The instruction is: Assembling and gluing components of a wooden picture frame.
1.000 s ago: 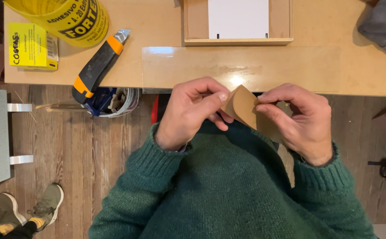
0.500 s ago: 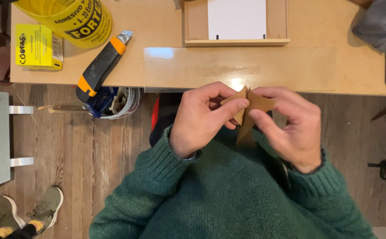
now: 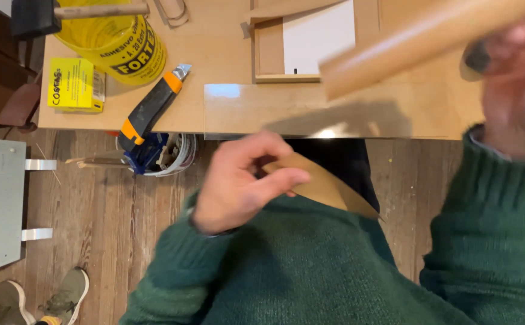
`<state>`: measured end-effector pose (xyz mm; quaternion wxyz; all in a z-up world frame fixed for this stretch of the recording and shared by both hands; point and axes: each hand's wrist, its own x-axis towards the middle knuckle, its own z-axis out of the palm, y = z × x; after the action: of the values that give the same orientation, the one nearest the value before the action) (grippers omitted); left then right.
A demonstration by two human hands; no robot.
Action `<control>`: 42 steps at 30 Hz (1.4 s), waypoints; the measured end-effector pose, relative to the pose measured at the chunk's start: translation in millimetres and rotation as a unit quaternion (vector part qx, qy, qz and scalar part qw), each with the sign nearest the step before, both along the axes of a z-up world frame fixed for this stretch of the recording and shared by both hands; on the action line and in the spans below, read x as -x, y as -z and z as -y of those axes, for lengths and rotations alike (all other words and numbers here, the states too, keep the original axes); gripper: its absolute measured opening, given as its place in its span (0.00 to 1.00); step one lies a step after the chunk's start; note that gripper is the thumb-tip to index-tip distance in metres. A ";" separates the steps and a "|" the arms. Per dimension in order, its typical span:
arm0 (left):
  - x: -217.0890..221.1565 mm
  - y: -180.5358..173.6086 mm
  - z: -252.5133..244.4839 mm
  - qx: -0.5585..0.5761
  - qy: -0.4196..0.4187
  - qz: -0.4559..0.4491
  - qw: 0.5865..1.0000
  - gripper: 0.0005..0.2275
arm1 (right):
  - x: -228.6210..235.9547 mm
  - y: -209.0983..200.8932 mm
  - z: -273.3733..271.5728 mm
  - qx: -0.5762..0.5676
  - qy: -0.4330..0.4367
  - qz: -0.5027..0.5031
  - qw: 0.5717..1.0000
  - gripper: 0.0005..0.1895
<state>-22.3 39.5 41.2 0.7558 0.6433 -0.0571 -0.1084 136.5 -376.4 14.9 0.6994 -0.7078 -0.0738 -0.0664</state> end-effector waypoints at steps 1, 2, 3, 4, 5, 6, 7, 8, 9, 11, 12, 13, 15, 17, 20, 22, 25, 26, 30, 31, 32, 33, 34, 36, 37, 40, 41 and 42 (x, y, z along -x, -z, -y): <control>-2.9 -6.5 -7.6 0.000 0.000 0.002 1.000 0.07 | -12.7 -0.2 -18.6 -0.053 -0.020 -0.014 0.998 0.06; -2.5 -12.7 -15.0 0.034 -0.034 0.035 0.998 0.07 | -19.9 2.3 -40.4 -0.106 -0.040 -0.034 0.993 0.06; -1.9 -18.9 -22.7 0.069 -0.069 0.068 0.993 0.06 | -27.9 5.1 -66.3 -0.158 -0.059 -0.053 0.984 0.05; -12.5 -27.8 -28.8 0.067 -0.071 0.069 0.993 0.06 | -32.2 3.7 -80.4 -0.160 -0.062 -0.053 0.984 0.05; -23.0 -37.2 -34.8 0.109 -0.118 0.086 0.983 0.05 | -36.5 1.8 -94.5 -0.066 -0.108 -0.032 0.991 0.04; -34.2 -47.3 -40.1 0.151 -0.162 0.106 0.969 0.04 | -40.9 -1.3 -107.4 0.027 -0.152 -0.007 0.988 0.04; -53.1 -49.6 -44.3 0.149 -0.163 0.109 0.969 0.04 | -46.3 5.0 -108.6 0.025 -0.154 -0.005 0.988 0.04; -70.9 -50.8 -48.3 0.189 -0.188 0.102 0.958 0.03 | -49.8 12.2 -109.3 0.101 -0.146 -0.013 0.984 0.05; -88.9 -51.5 -52.6 0.227 -0.212 0.096 0.946 0.04 | -53.4 19.6 -110.1 0.177 -0.138 -0.021 0.974 0.07; -130.1 -12.1 -70.2 0.255 -0.195 0.104 0.941 0.04 | -58.9 15.7 -117.5 0.187 -0.121 -0.051 0.973 0.09; -150.2 8.1 -78.0 0.283 -0.175 0.108 0.937 0.07 | -59.4 14.6 -119.6 0.197 -0.102 -0.086 0.971 0.10; -152.1 9.2 -77.7 0.282 -0.175 0.108 0.937 0.07 | -61.0 16.6 -119.1 0.197 -0.102 -0.086 0.971 0.10; -156.7 12.6 -75.1 0.181 -0.193 0.141 0.954 0.07 | -62.1 20.7 -115.7 0.209 -0.103 -0.104 0.967 0.11; -163.6 13.4 -72.5 0.130 -0.200 0.160 0.958 0.07 | -60.9 25.1 -112.6 0.214 -0.109 -0.078 0.967 0.11; -173.5 17.3 -64.9 0.027 -0.210 0.191 0.958 0.08 | -50.0 16.9 -109.5 0.226 -0.111 -0.072 0.965 0.13; -179.6 22.1 -56.3 -0.022 -0.212 0.203 0.956 0.08 | -41.5 11.3 -101.9 0.232 -0.104 -0.093 0.963 0.14; -193.3 25.2 -47.2 -0.125 -0.218 0.235 0.939 0.09 | -44.2 12.0 -86.1 0.250 -0.086 -0.088 0.960 0.15; -195.1 28.6 -43.1 -0.175 -0.220 0.246 0.927 0.10 | -44.2 15.7 -77.7 0.312 -0.070 -0.053 0.946 0.14; -196.6 41.9 -29.4 -0.323 -0.223 0.275 0.877 0.11 | -48.3 11.5 -70.1 0.396 -0.056 0.080 0.913 0.12; -189.1 34.1 -23.3 -0.323 -0.223 0.276 0.877 0.11 | -51.9 10.6 -71.5 0.396 -0.055 0.080 0.913 0.12; -177.3 27.7 -16.9 -0.331 -0.181 0.351 0.857 0.10 | -50.8 11.0 -72.5 0.438 -0.066 0.158 0.882 0.10; -165.4 20.8 -10.5 -0.335 -0.137 0.424 0.830 0.09 | -49.5 11.3 -73.4 0.476 -0.079 0.235 0.844 0.07; -165.5 24.2 -7.7 -0.335 -0.134 0.422 0.832 0.09 | -49.5 8.1 -83.0 0.477 -0.078 0.232 0.844 0.07; -168.8 28.0 -2.4 -0.505 -0.098 0.430 0.742 0.10 | -53.5 -1.9 -102.5 0.505 -0.100 0.289 0.807 0.10; -174.3 34.3 -1.2 -0.504 -0.098 0.433 0.741 0.10 | -53.9 -6.7 -111.5 0.506 -0.097 0.291 0.806 0.10; -178.8 43.6 1.8 -0.594 -0.091 0.428 0.675 0.04 | -51.7 -16.6 -137.0 0.533 -0.106 0.371 0.753 0.09; -178.5 38.1 2.9 -0.590 -0.082 0.439 0.673 0.04 | -52.2 -18.8 -143.2 0.517 -0.132 0.360 0.765 0.11; -178.9 33.1 5.3 -0.583 -0.072 0.450 0.672 0.04 | -52.2 -20.9 -148.2 0.502 -0.157 0.346 0.777 0.13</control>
<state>156.6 34.1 8.1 0.1149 0.9262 -0.2691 0.2377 188.6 -228.2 35.8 0.1729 -0.8664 -0.4440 -0.1493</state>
